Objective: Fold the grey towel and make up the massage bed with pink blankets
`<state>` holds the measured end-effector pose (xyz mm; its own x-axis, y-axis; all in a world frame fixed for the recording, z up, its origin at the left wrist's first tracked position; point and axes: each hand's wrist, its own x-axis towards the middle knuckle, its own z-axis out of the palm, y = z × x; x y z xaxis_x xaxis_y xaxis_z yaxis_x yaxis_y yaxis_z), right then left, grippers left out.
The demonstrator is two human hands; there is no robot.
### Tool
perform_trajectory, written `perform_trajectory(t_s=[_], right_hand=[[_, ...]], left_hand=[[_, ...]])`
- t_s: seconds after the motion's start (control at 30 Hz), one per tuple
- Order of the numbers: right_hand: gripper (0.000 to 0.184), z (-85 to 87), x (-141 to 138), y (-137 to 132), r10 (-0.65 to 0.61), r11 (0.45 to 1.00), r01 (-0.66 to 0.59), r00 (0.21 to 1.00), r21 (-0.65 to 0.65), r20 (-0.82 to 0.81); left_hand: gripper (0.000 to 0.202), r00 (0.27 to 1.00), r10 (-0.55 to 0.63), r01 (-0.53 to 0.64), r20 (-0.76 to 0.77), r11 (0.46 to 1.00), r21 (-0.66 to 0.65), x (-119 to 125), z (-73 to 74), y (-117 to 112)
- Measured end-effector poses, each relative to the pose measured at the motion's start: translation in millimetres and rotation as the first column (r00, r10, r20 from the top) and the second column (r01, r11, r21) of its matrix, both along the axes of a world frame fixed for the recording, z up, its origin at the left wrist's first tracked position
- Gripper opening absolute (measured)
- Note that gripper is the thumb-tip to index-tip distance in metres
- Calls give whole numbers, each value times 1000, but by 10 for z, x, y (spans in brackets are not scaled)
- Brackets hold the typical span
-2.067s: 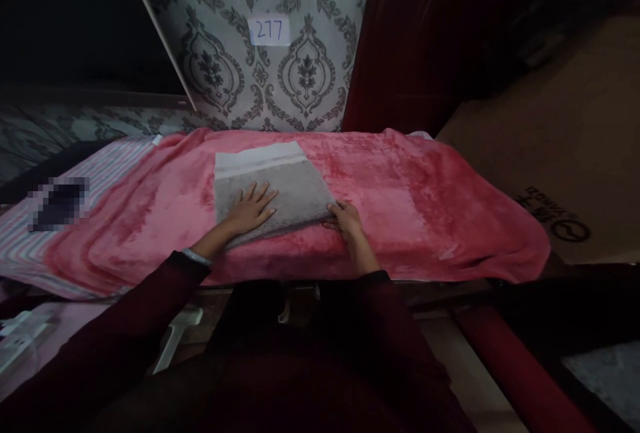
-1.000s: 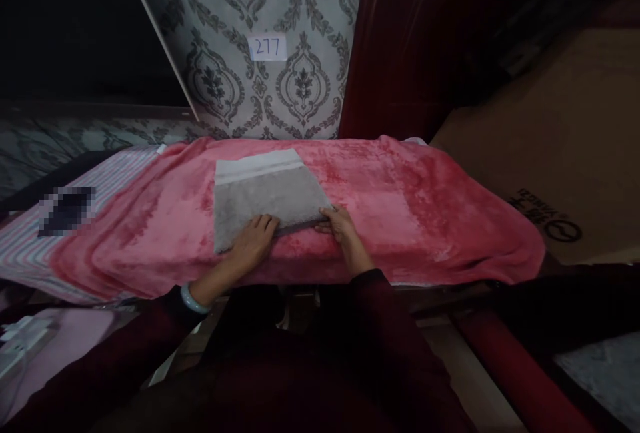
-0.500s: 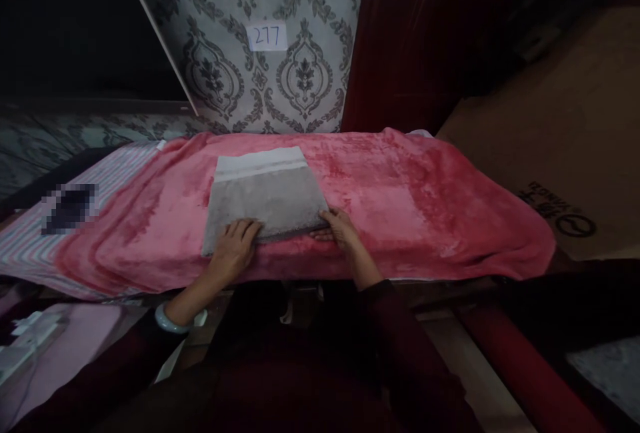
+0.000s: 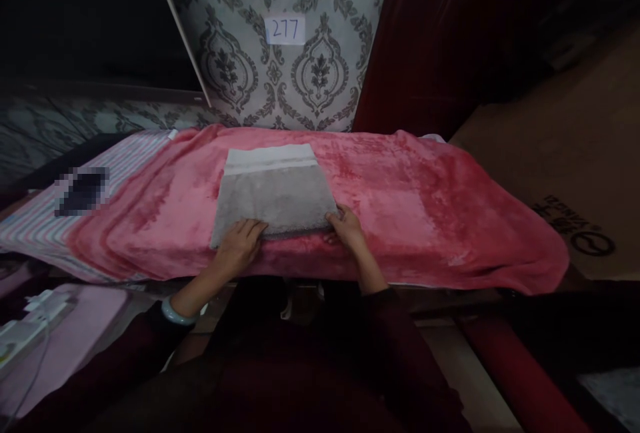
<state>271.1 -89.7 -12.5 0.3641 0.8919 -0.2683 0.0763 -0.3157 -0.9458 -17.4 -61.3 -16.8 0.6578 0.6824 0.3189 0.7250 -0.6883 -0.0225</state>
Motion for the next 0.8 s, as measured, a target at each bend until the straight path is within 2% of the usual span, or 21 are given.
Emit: perform_trajectory(t_s=[0.07, 0.13, 0.17, 0.27, 0.37, 0.47, 0.6, 0.7, 0.8], right_hand=[[57, 19, 50, -13, -21, 999, 7, 945, 45, 326], [52, 63, 35, -23, -43, 991, -47, 779, 127, 625], [49, 90, -6, -25, -43, 982, -106, 687, 158, 725], [48, 151, -235, -8, 5, 939, -303, 486, 163, 874], [52, 111, -469, 28, 105, 918, -393, 379, 58, 920], [54, -22, -565, 47, 182, 918, -394, 331, -40, 926], [55, -132, -545, 32, 174, 927, -372, 327, -43, 929], [54, -41, -539, 53, 211, 923, -378, 325, -78, 922], [53, 165, -582, 165, 256, 915, -383, 317, -123, 914]], left_hand=[[42, 1000, 1, -1, 1, 999, -49, -4, 60, -18], [44, 1000, 4, -4, -1, 998, -70, 9, 121, -45], [46, 1000, -3, 2, -1, 998, -67, 25, 147, -63], [58, 1000, -24, 24, -7, 999, -38, 108, 176, -121], [64, 998, 34, -37, -44, 998, -56, 202, 107, -160], [62, 993, 97, -102, -75, 992, -75, 250, -10, -182], [62, 994, 97, -99, -42, 993, -64, 213, -58, -184], [53, 998, 61, -59, 15, 989, -135, 145, 70, -77], [45, 994, 19, 6, 108, 975, -221, 98, 300, 157]])
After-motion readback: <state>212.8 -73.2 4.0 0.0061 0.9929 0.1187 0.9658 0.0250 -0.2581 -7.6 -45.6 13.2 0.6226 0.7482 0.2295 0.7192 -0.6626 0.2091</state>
